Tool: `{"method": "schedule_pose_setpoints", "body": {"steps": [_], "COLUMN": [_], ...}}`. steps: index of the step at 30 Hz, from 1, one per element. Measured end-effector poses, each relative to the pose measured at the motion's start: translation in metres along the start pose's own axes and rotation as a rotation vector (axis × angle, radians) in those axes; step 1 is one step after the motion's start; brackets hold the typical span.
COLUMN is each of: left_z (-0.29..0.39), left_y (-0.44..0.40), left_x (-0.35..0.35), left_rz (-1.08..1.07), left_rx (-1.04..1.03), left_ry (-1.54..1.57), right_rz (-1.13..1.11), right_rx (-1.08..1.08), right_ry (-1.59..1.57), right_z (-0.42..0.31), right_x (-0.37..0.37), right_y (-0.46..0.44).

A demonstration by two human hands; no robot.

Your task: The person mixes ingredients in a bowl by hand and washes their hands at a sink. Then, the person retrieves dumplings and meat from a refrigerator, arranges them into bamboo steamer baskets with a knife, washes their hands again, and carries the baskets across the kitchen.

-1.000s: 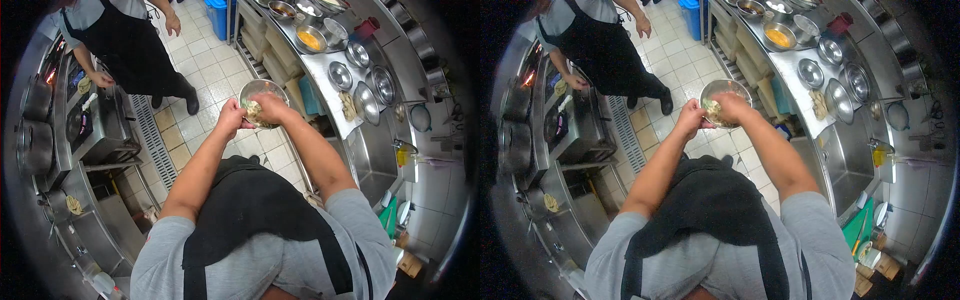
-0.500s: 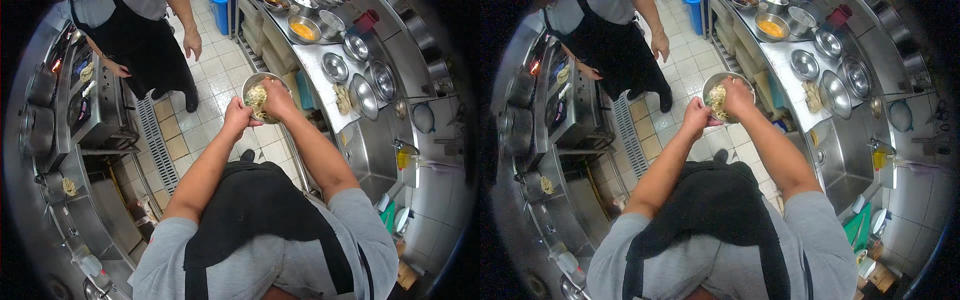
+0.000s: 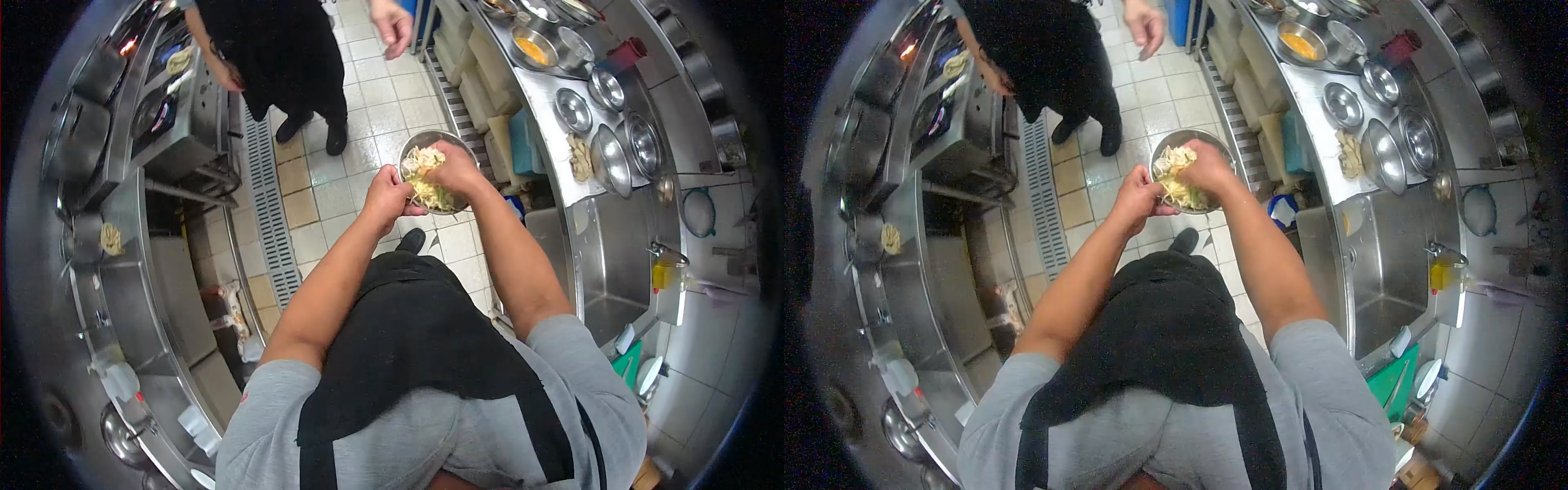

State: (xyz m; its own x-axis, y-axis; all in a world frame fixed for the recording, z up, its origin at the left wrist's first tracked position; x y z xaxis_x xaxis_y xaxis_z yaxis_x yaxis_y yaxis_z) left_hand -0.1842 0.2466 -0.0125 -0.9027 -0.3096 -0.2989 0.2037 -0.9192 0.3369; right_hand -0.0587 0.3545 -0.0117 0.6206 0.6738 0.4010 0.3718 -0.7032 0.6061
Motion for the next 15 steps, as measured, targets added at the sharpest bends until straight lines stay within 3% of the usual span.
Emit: {"method": "schedule_pose_setpoints", "body": {"steps": [1, 3, 5, 7, 8, 9, 11, 15], "left_z": [-0.001, -0.002, -0.005, 0.003, 0.009, 0.014, 0.026, 0.055], "left_y": [0.007, 0.020, 0.026, 0.034, 0.038, 0.040, 0.041, 0.045], "left_x": [0.005, 0.015, 0.027, 0.036, 0.039, 0.040, 0.042, 0.029], "left_rz": [0.014, 0.088, 0.120, 0.149, 0.146, 0.146, 0.184, 0.129], "left_rx": [-0.002, -0.025, -0.086, -0.094, -0.092, -0.102, -0.159, -0.280], "left_ry": [0.006, 0.013, 0.043, 0.082, 0.116, 0.113, 0.157, 0.103], "right_rz": [-0.011, 0.502, 0.507, 0.192, 0.182, 0.185, 0.468, 0.490], "right_rx": [0.004, 0.138, 0.255, 0.326, 0.313, 0.323, 0.417, 0.589], "right_ry": [0.010, 0.364, 0.370, 0.135, 0.107, 0.106, 0.257, 0.317], "right_z": [-0.007, -0.028, -0.042, -0.055, -0.065, -0.075, -0.099, -0.093], "right_x": [-0.007, -0.002, -0.010, -0.016, -0.013, -0.010, 0.003, -0.010], "right_y": [0.008, 0.035, 0.053, 0.063, 0.070, 0.079, 0.095, 0.063]}}
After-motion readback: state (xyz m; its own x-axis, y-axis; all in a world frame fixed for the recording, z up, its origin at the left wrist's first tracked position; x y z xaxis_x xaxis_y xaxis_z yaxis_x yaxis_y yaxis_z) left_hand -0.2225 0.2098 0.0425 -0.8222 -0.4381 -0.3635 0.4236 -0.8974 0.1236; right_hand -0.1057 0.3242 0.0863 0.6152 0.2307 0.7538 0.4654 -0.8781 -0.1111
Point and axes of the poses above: each hand's wrist, its own y-axis away from the middle knuckle, its own x-axis out of the back of the hand, z = x × y, the point moved 5 cm from there along -y, towards the middle knuckle, and after that the axes turned 12 degrees about -x, right-handed, at the moved point
